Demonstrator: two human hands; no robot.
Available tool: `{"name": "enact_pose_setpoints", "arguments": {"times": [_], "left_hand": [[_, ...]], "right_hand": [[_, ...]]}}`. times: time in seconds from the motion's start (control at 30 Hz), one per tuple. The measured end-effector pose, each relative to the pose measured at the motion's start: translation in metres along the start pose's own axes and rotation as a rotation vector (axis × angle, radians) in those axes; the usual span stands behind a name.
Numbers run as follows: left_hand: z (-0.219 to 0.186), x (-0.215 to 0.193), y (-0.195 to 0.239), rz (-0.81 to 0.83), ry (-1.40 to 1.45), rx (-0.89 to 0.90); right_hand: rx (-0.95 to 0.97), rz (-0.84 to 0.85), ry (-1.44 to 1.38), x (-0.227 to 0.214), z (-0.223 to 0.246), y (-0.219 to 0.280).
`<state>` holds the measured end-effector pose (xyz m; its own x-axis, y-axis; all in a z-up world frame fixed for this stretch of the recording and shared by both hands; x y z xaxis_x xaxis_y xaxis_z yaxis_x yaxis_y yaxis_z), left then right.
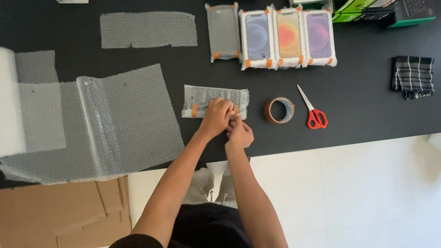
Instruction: The person packages electronic devices by placing protective film over smartphone screens, cutting and applying tape by hand and with scissors, and wrapping devices in bubble wrap.
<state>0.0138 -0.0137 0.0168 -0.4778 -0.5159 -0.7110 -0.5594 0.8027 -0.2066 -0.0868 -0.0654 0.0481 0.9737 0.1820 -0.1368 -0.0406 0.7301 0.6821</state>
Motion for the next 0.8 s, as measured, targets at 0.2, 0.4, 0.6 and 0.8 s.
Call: {"name": "enact_pose_setpoints", "arguments": {"times": [0.2, 0.4, 0.6, 0.8], "left_hand": [[-0.011, -0.015, 0.000, 0.017, 0.110, -0.037], [-0.012, -0.016, 0.000, 0.030, 0.057, -0.019], [-0.009, -0.009, 0.003, 0.065, 0.056, -0.002], [-0.028, -0.029, 0.004, 0.067, -0.095, 0.109]], "right_hand": [[-0.448, -0.072, 0.375, -0.043, 0.010, -0.032], [-1.227, 0.457, 0.938, -0.015, 0.088, -0.043], [-1.027, 0.728, 1.192, 0.003, 0.085, -0.075], [-0.945, 0.744, 1.124, 0.004, 0.080, -0.085]]}}
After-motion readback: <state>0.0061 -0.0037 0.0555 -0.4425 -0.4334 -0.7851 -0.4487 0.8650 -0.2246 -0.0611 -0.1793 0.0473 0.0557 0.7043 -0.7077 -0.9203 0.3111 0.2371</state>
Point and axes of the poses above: each hand's wrist, its own y-axis away from the middle knuckle, its own x-axis out of the palm, z = x × y, the point moved 2 cm from there along -y, towards the middle knuckle, and after that the axes turned 8 degrees about z, right-handed, at the moved point
